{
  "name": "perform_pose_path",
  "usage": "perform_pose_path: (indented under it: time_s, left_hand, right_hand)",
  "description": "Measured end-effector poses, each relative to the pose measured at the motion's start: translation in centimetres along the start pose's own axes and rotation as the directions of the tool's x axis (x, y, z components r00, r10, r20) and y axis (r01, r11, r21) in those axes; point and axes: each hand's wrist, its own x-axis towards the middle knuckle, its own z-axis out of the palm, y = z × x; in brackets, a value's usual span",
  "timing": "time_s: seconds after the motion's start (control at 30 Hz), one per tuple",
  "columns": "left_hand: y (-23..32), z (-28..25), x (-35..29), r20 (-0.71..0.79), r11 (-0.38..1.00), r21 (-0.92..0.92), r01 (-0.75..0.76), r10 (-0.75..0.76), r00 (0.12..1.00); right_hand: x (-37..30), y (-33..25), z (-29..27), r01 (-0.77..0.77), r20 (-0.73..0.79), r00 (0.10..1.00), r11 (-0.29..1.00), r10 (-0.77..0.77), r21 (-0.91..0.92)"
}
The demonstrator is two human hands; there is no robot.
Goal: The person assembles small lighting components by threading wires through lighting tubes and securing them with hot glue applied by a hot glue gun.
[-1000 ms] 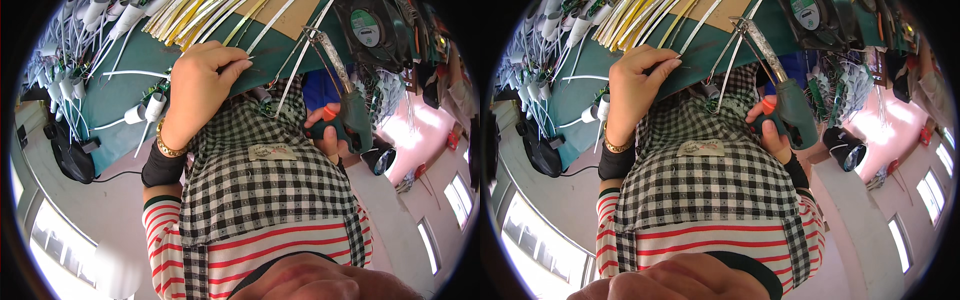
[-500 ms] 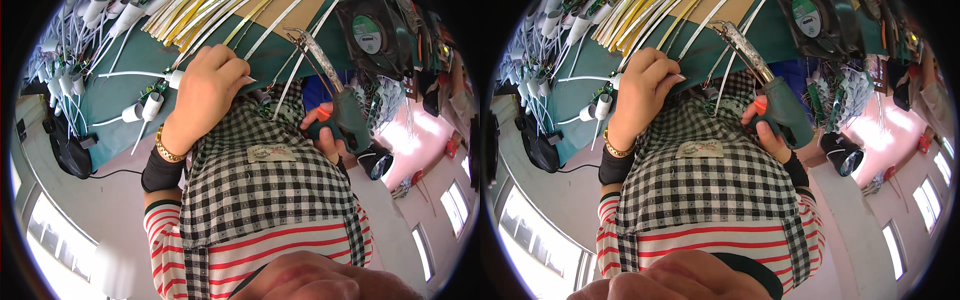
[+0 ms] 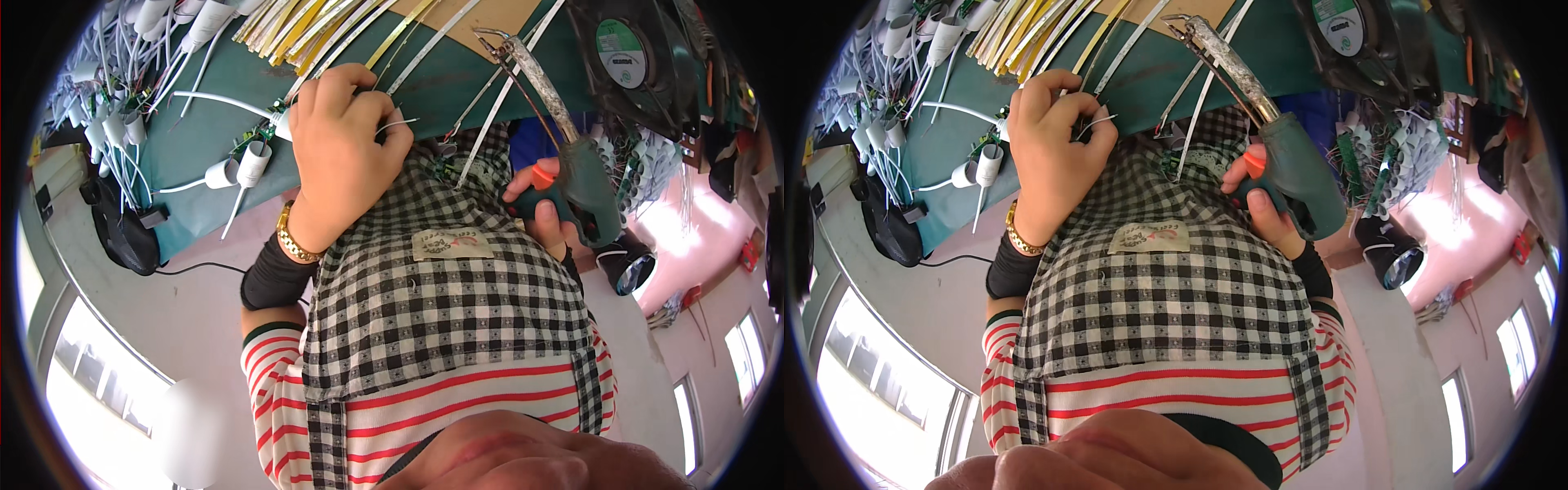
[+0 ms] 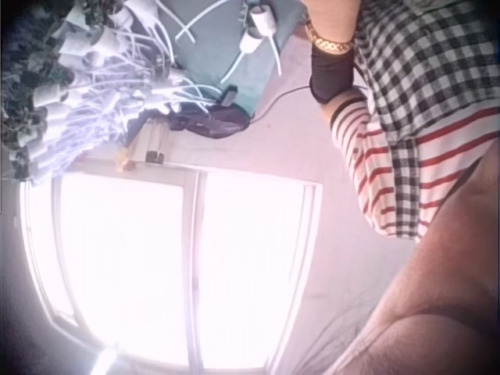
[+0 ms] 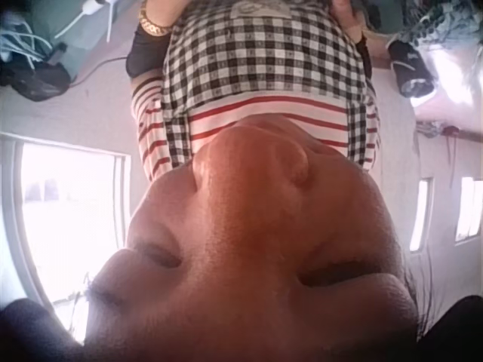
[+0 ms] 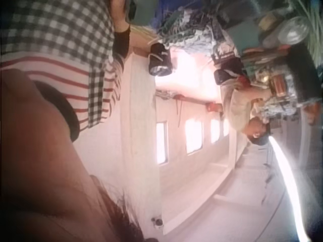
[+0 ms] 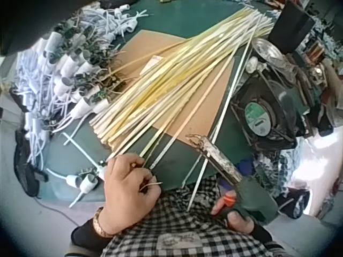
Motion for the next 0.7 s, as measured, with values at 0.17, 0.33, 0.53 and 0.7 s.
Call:
perform_pose_path:
  time_s: [0.17,0.33,0.53,0.7]
  left_hand:
    - [-0.4,0.5,-0.5,-0.029,0.994,-0.07,0.086,-0.088,0.996]
    - [-0.7,0.8,-0.6,-0.067,1.0,-0.019,0.009,-0.01,0.998]
    - [-0.6,1.2,-0.4,-0.123,0.998,-0.048,0.034,-0.039,0.992]
    - [-0.3,1.0,-0.1,-0.121,0.999,0.009,0.048,-0.047,0.992]
  right_hand:
    - [0.2,-0.4,0.2,-0.029,-0.021,0.999,1.0,0.028,-0.013]
    - [0.1,-0.3,0.4,-0.026,-0.025,0.999,1.0,0.026,-0.007]
    - [0.4,-0.2,0.1,0.065,0.063,0.996,0.996,-0.069,0.061]
    - [0.1,-0.1,0.3,0.039,0.055,0.998,0.999,-0.041,0.028]
